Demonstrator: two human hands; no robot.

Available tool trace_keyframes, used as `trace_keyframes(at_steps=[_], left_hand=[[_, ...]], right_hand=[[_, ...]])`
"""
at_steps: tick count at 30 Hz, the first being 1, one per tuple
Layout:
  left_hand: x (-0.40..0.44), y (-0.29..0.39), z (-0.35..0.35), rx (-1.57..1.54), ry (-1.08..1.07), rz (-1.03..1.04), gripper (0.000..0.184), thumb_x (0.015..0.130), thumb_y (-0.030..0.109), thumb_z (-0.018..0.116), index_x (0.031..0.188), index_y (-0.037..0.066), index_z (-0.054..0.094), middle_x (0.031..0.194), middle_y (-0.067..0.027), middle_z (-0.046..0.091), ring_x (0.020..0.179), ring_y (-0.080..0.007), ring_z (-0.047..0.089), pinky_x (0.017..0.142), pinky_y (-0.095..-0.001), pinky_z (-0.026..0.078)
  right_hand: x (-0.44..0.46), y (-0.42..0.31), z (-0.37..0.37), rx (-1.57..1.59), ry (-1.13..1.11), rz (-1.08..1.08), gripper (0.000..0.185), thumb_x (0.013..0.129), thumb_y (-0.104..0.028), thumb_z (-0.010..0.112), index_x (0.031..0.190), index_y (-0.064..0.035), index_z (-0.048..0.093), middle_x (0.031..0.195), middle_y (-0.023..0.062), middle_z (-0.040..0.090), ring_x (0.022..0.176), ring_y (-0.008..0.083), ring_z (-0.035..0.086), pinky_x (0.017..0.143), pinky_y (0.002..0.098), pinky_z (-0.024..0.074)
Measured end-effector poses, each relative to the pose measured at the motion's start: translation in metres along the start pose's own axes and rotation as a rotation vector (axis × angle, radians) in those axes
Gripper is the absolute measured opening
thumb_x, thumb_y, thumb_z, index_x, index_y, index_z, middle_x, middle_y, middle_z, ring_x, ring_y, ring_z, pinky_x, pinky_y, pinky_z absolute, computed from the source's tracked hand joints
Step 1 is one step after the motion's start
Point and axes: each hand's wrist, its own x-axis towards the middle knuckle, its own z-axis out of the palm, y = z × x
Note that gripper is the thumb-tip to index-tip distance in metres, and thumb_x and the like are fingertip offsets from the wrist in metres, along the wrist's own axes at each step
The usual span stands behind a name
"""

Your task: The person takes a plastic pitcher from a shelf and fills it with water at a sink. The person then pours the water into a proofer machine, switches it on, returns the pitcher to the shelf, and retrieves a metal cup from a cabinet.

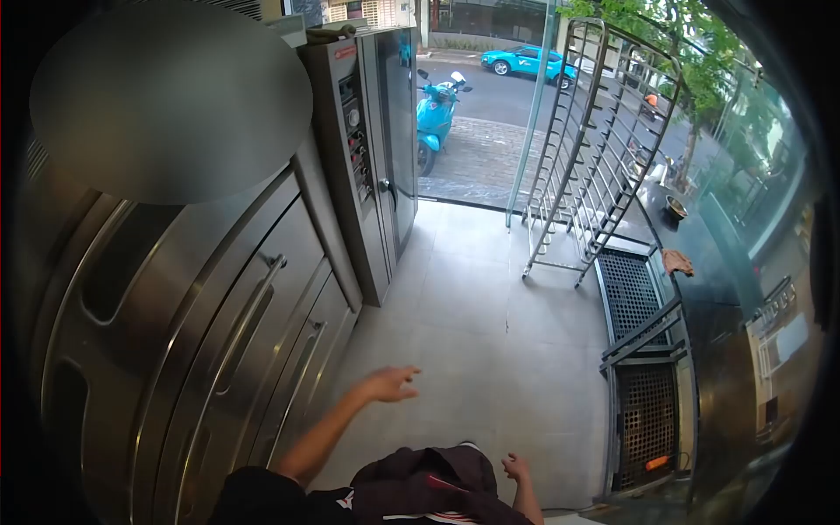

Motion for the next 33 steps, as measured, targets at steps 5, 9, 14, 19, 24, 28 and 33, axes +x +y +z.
trace_keyframes(at_steps=[5,9,14,19,24,28,33], left_hand=[[0.098,0.032,-0.191,0.005,0.370,0.155,0.044,0.080,0.020,0.063,0.120,0.007,0.050,0.104,-0.0111,0.061,0.077,-0.0194,0.062,0.069,-0.0309,0.051],[0.156,0.065,-0.340,0.169,0.769,0.172,0.039,0.078,0.009,0.063,0.116,0.008,0.054,0.106,-0.0071,0.061,0.061,-0.0104,0.057,0.055,-0.0247,0.048],[0.220,0.078,-0.506,0.319,1.224,0.016,0.034,0.081,0.019,0.059,0.113,0.008,0.057,0.101,-0.0130,0.062,0.073,-0.0202,0.063,0.065,-0.0313,0.049],[0.263,0.036,-0.650,0.632,1.584,-0.067,0.041,0.081,0.026,0.059,0.116,0.004,0.054,0.113,-0.0172,0.056,0.099,-0.0286,0.056,0.085,-0.0356,0.045],[0.287,-0.007,-0.756,0.672,1.768,-0.164,0.041,0.084,0.028,0.055,0.117,0.003,0.053,0.119,-0.0190,0.052,0.113,-0.0350,0.047,0.094,-0.0427,0.040],[0.299,-0.050,-0.837,0.578,2.066,-0.786,0.044,0.080,0.030,0.057,0.115,0.003,0.055,0.114,-0.0198,0.055,0.100,-0.0353,0.055,0.090,-0.0444,0.042],[0.265,-0.098,-0.899,0.295,1.700,-1.222,0.049,0.079,0.034,0.058,0.119,0.006,0.054,0.123,-0.0193,0.050,0.114,-0.0419,0.044,0.093,-0.0506,0.039]], right_hand=[[0.063,-0.019,-0.045,0.005,-0.146,0.343,0.056,0.079,-0.024,0.063,0.129,-0.0062,0.044,0.106,0.0143,0.060,0.085,0.0217,0.063,0.069,0.0378,0.0524],[0.197,0.045,-0.074,-0.216,-0.221,0.147,0.056,0.079,-0.022,0.062,0.129,-0.0071,0.043,0.105,0.0146,0.060,0.085,0.0241,0.063,0.069,0.0392,0.0522],[0.301,-0.032,-0.172,0.089,-0.185,0.273,0.055,0.077,-0.019,0.060,0.128,-0.0061,0.044,0.098,0.0143,0.061,0.077,0.0241,0.064,0.063,0.0388,0.0528],[0.356,-0.168,-0.292,0.001,-0.023,0.156,0.054,0.077,-0.013,0.056,0.128,-0.0048,0.043,0.090,0.0132,0.062,0.063,0.0225,0.063,0.051,0.0365,0.0523],[0.447,-0.224,-0.342,0.032,0.107,0.055,0.051,0.076,-0.012,0.055,0.125,-0.0036,0.045,0.087,0.0126,0.061,0.061,0.0215,0.061,0.049,0.0359,0.0512],[0.507,-0.227,-0.311,-0.290,0.172,-0.235,0.066,0.075,-0.037,0.067,0.111,0.0149,0.049,0.079,0.0203,0.063,0.064,0.0303,0.062,0.061,0.0383,0.0524],[0.502,-0.348,-0.258,-0.348,0.064,-0.189,0.062,0.076,-0.036,0.065,0.111,0.0131,0.050,0.082,0.0202,0.063,0.068,0.0306,0.062,0.063,0.0385,0.0517]])
